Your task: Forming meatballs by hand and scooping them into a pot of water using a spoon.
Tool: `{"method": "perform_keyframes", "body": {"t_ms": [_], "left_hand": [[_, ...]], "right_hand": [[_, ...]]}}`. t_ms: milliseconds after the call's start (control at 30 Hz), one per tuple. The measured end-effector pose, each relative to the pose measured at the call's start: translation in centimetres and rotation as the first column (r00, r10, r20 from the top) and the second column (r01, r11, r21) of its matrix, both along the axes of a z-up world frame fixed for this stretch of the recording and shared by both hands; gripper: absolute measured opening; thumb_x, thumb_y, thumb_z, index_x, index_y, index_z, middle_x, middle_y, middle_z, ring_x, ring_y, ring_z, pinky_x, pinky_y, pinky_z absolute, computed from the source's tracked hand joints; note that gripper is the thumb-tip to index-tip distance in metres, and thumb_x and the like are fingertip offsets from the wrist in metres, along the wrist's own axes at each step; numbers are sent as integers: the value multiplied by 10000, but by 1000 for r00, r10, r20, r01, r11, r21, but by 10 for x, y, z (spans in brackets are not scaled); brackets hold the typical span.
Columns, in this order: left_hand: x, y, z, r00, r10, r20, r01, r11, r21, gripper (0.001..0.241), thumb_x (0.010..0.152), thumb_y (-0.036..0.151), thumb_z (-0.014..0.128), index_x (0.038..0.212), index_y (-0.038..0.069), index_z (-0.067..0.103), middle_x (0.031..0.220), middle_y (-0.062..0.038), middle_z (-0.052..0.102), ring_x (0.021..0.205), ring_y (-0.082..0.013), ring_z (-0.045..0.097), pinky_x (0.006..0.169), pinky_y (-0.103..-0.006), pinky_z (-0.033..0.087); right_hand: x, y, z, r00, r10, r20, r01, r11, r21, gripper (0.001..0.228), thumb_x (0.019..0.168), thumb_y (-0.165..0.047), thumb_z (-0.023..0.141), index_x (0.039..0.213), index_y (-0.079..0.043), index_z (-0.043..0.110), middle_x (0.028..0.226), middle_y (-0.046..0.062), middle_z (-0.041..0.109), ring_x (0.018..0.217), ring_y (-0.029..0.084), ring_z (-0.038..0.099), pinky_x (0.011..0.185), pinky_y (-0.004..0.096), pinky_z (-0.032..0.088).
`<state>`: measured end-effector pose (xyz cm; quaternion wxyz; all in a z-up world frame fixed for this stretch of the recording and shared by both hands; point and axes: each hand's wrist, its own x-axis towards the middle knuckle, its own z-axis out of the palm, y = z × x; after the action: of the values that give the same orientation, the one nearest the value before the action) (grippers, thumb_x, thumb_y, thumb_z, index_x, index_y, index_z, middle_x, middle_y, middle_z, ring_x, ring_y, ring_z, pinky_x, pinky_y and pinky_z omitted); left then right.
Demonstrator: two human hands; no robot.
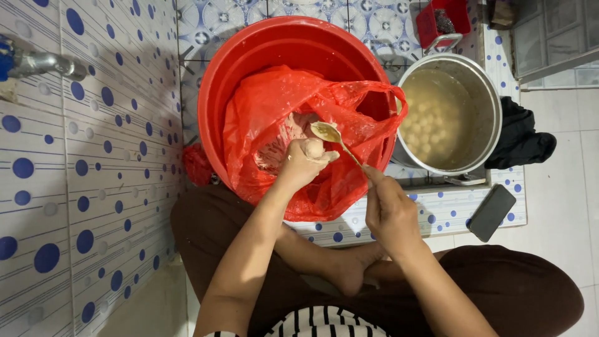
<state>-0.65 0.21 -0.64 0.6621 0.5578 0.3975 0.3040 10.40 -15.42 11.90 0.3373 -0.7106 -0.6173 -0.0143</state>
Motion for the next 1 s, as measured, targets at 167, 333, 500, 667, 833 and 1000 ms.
{"method": "perform_keyframes", "body": {"t_ms": [167,333,500,667,833,1000], "left_hand": [[-5,-3,7,966,-7,258,79,960,-270,238,804,70,730,588,107,639,474,-9,616,344,-40,505,343,-163,384],[6,-3,-26,967,4,255,104,908,-406,154,765,162,726,667,62,664,463,-26,568,329,-91,523,296,-214,396],[18,-6,-53,960,-5,-278,-16,997,-75,182,673,201,825,782,72,756,630,-91,693,628,-206,721,568,-336,561],[11,-6,-83,815,-71,-575,111,993,35,274,777,337,740,842,72,756,684,-105,704,791,-300,762,630,-407,595],[12,-9,-69,793,-93,-602,197,974,110,198,843,201,682,931,54,780,765,-151,743,859,-377,756,708,-460,609],[15,-2,-93,772,-64,-632,258,941,219,169,836,244,737,917,100,775,791,-142,752,858,-385,750,753,-497,627]], "right_hand": [[-3,-4,-12,998,21,53,-19,999,-40,317,949,43,624,1228,-56,739,833,96,724,768,277,737,705,343,600],[-11,-6,-21,1000,12,15,-11,998,-62,313,941,45,624,1211,-56,745,809,110,719,755,293,739,684,352,607],[-20,-6,-15,985,-71,-157,46,986,-161,295,935,17,629,1186,-67,758,760,154,730,720,339,735,622,395,591],[-6,-14,-31,785,-285,-550,76,925,-371,232,981,-30,578,1115,-38,768,520,85,618,446,122,517,402,292,461],[21,-16,-37,280,-443,-852,88,895,-437,251,970,-25,568,1144,109,689,533,74,496,332,85,402,304,254,366],[87,-33,-58,381,-548,-745,248,836,-489,238,950,-118,579,796,7,711,459,98,504,362,112,385,373,270,286]]}}
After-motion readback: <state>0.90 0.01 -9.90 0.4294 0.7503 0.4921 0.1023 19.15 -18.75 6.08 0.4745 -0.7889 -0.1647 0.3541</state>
